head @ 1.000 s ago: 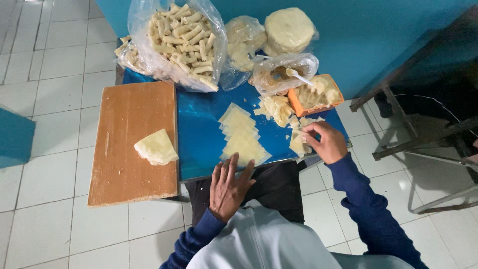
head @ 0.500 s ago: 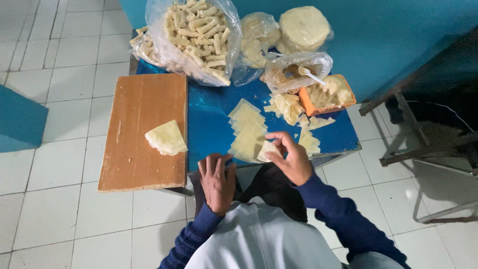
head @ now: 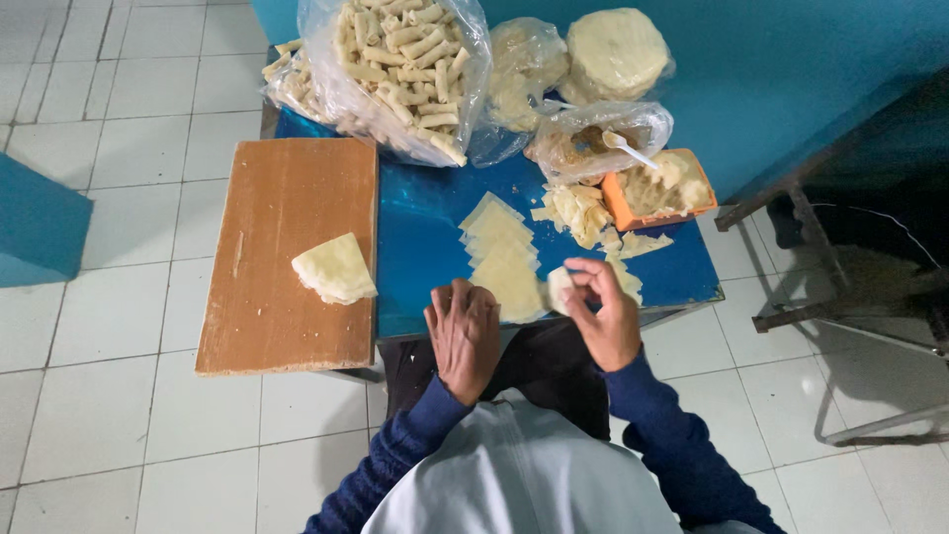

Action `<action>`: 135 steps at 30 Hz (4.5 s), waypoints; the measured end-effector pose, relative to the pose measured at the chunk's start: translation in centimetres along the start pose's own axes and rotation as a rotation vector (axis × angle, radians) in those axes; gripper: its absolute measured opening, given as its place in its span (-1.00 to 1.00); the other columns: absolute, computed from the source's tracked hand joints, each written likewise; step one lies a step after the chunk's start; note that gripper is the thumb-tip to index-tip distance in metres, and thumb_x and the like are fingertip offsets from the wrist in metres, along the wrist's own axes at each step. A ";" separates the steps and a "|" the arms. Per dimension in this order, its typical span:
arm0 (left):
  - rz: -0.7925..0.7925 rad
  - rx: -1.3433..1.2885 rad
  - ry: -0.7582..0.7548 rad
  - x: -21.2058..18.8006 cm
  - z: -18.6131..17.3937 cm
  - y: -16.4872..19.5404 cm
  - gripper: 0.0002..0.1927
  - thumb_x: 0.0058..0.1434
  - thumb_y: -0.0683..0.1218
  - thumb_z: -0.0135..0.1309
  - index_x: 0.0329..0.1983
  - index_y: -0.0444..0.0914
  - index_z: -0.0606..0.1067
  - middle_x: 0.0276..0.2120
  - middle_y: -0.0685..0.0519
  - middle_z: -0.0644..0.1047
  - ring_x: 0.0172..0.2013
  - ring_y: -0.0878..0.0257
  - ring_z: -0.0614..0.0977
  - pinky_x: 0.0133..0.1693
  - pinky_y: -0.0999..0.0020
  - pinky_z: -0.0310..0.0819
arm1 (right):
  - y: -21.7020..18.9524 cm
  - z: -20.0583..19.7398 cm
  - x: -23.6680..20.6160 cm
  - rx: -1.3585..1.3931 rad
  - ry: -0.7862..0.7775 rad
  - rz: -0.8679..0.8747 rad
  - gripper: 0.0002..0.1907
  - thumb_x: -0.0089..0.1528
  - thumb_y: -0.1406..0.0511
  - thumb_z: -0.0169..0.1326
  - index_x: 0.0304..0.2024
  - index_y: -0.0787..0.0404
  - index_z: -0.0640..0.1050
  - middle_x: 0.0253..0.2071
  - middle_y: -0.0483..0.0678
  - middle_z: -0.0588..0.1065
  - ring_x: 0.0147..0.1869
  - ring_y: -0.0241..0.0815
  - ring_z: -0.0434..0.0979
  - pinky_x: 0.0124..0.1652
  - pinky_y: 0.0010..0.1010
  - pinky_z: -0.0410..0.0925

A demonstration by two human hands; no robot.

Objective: The person sits at a small table and assembles filled pastries. They take thin dough wrappers, spoon brown filling from a container onto each wrapper, fold the wrapper over the filling, and place the folded pastry in a growing stack on the table, repeating the cycle.

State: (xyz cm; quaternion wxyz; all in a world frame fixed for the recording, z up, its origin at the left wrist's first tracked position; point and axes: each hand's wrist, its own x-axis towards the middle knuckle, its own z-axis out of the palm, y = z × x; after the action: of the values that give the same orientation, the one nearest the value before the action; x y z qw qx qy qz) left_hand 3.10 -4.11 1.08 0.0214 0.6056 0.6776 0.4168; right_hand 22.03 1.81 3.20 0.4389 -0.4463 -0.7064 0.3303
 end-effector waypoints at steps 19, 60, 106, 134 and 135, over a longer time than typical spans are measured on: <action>0.041 -0.162 0.013 0.1 1.3 0.6 -0.57 0.04 -0.13 0.29 -0.06 -0.27 0.40 -0.26 -0.03 0.49 -0.14 -0.02 0.48 -0.17 0.07 0.28 | 0.6 3.3 -1.9 -0.530 0.064 -0.282 -0.39 0.18 0.29 0.26 0.27 0.15 0.39 -0.09 -0.05 0.49 -0.11 -0.02 0.52 -0.09 -0.21 0.24; 0.491 0.276 -0.363 -2.2 0.8 -1.3 -0.34 0.30 0.11 0.02 0.47 -0.02 0.24 0.48 0.19 0.14 0.49 0.32 0.02 0.21 -0.51 -0.06 | 0.5 -4.9 0.7 0.179 -0.503 0.159 -0.90 0.18 0.39 0.20 -0.27 0.25 0.54 -0.39 -0.20 0.47 -0.31 -0.45 0.42 -0.28 -0.56 0.34; 0.019 -0.019 -0.055 0.1 -0.2 -0.4 -0.62 0.05 -0.02 0.29 -0.16 -0.23 0.41 -0.20 -0.04 0.38 -0.11 -0.03 0.40 -0.15 0.07 0.19 | 11.9 -3.9 25.9 -0.900 -0.066 -0.160 -0.90 0.12 0.27 0.19 -0.39 -0.03 0.73 -0.36 0.10 0.61 -0.23 0.17 0.63 -0.15 -0.04 0.45; -0.001 -0.005 0.006 -0.8 -0.2 -0.4 -0.82 0.17 -0.10 0.11 -0.21 -0.24 0.42 -0.20 -0.04 0.36 -0.12 -0.04 0.38 -0.15 0.07 0.18 | 2.9 -4.1 4.2 -0.516 -0.436 -0.409 -0.93 0.22 0.35 0.13 -0.26 0.10 0.62 -0.32 -0.12 0.51 -0.16 -0.06 0.48 -0.08 -0.21 0.28; -0.008 0.000 0.003 -0.9 -0.3 -0.4 -0.83 0.17 -0.10 0.10 -0.22 -0.24 0.42 -0.21 -0.05 0.36 -0.12 -0.04 0.38 -0.14 0.07 0.18 | 2.7 -3.9 3.8 -0.539 -0.414 -0.434 -0.92 0.22 0.36 0.12 -0.27 0.08 0.62 -0.32 -0.14 0.50 -0.15 -0.07 0.46 -0.06 -0.19 0.25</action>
State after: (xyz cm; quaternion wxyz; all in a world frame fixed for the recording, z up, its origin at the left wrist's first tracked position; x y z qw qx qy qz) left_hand 2.91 -4.98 0.60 0.0221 0.6024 0.6800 0.4175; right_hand 25.70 6.62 3.63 0.2141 -0.3101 -0.9190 0.1157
